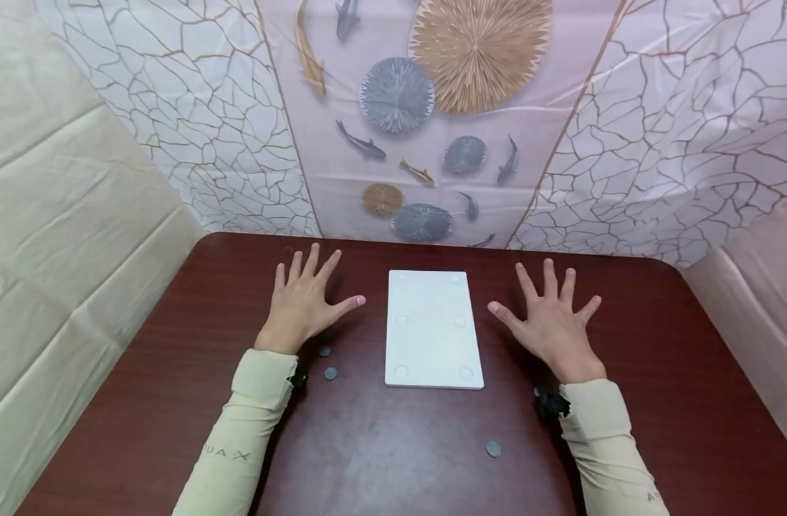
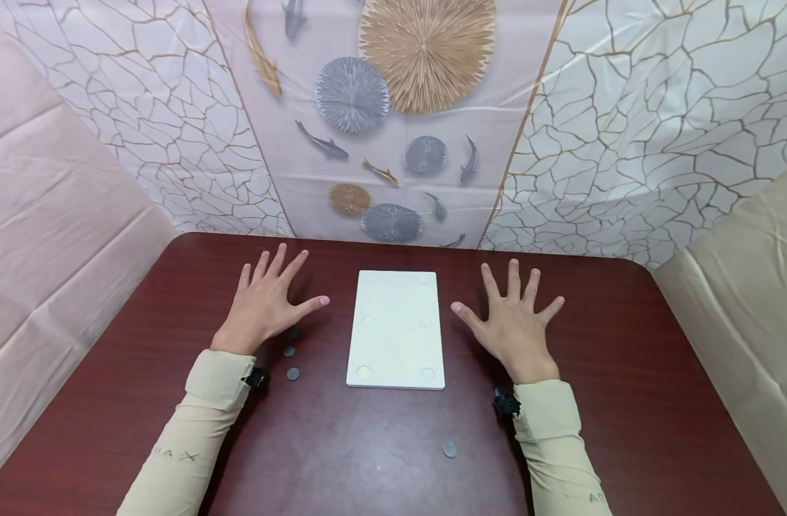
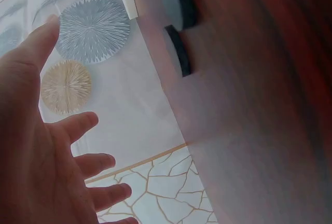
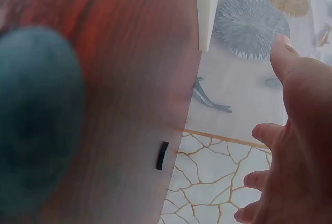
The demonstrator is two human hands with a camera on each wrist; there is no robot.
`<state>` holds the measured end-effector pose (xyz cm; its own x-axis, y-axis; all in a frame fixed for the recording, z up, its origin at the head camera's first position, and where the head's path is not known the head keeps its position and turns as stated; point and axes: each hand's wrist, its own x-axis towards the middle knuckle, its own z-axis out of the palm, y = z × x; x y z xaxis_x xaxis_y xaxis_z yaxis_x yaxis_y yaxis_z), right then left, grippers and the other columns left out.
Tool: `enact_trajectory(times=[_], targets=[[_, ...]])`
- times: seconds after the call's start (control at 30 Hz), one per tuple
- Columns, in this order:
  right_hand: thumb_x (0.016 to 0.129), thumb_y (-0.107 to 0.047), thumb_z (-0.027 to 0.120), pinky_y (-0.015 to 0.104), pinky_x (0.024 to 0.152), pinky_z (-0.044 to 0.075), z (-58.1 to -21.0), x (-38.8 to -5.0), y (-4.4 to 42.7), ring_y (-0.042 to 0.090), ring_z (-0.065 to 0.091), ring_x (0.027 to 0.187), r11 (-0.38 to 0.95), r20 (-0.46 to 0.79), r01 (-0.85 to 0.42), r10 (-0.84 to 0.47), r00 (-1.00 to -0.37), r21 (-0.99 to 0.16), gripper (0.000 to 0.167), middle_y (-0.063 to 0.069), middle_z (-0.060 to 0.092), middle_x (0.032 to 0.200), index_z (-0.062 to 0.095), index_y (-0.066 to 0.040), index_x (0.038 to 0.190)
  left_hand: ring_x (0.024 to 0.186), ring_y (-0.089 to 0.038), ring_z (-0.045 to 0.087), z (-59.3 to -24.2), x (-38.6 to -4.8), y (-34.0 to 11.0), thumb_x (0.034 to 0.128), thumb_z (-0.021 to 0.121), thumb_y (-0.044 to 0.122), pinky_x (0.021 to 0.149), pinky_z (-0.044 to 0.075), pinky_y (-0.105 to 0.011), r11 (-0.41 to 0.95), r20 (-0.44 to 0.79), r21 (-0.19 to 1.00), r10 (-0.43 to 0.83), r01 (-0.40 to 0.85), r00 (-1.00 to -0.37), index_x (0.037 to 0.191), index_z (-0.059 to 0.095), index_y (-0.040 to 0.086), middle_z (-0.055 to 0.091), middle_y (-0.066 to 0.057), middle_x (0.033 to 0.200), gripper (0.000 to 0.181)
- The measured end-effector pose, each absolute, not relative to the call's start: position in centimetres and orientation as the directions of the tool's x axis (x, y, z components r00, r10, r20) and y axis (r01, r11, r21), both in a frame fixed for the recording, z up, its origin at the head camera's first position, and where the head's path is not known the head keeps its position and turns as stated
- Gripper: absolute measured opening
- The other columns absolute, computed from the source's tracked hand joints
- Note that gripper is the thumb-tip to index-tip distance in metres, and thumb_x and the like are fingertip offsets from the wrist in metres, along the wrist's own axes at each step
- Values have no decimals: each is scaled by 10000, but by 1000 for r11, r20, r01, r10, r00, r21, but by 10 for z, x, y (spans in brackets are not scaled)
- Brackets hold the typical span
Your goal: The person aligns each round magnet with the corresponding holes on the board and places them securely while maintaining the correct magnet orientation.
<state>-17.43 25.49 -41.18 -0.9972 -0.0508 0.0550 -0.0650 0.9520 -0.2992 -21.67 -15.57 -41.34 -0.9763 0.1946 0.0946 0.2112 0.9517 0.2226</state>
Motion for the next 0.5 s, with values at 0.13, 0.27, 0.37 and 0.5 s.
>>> enact_trajectory(times=[0.13,0.27,0.37,0.5], targets=[[979,-786,455,928,1019,-105,-412,-177,250,602,-145,1541,954,51,-75,-63,-997,-289,1000,318,-11,1726,127,-196,1716,1609,-456,114,-413,-218,-157,894,511,863,1269,71,-668,951,88,219,203,217,-975,1706,217,297,109,-160,1769,1032],[979,-784,463,916,1048,-78,-411,-177,248,608,-120,1542,954,33,-75,-69,-997,-290,1007,319,1,1726,118,-191,1717,1605,-464,127,-413,-220,-156,898,501,864,1276,59,-656,947,76,223,218,230,-973,1705,222,287,96,-157,1770,1031],[980,-785,461,899,1079,-43,-412,-175,247,611,-98,1545,953,7,-74,-75,-997,-294,1007,319,4,1726,113,-194,1717,1605,-459,132,-413,-220,-155,904,498,857,1279,62,-648,944,50,225,236,242,-970,1706,217,289,109,-151,1769,1022],[978,-785,468,875,1112,10,-414,-172,245,616,-42,1548,951,-9,-82,-89,-996,-298,1001,322,36,1722,155,-183,1713,1601,-448,167,-414,-218,-154,910,501,848,1274,119,-650,938,9,224,268,263,-963,1704,225,297,157,-144,1763,1005]])
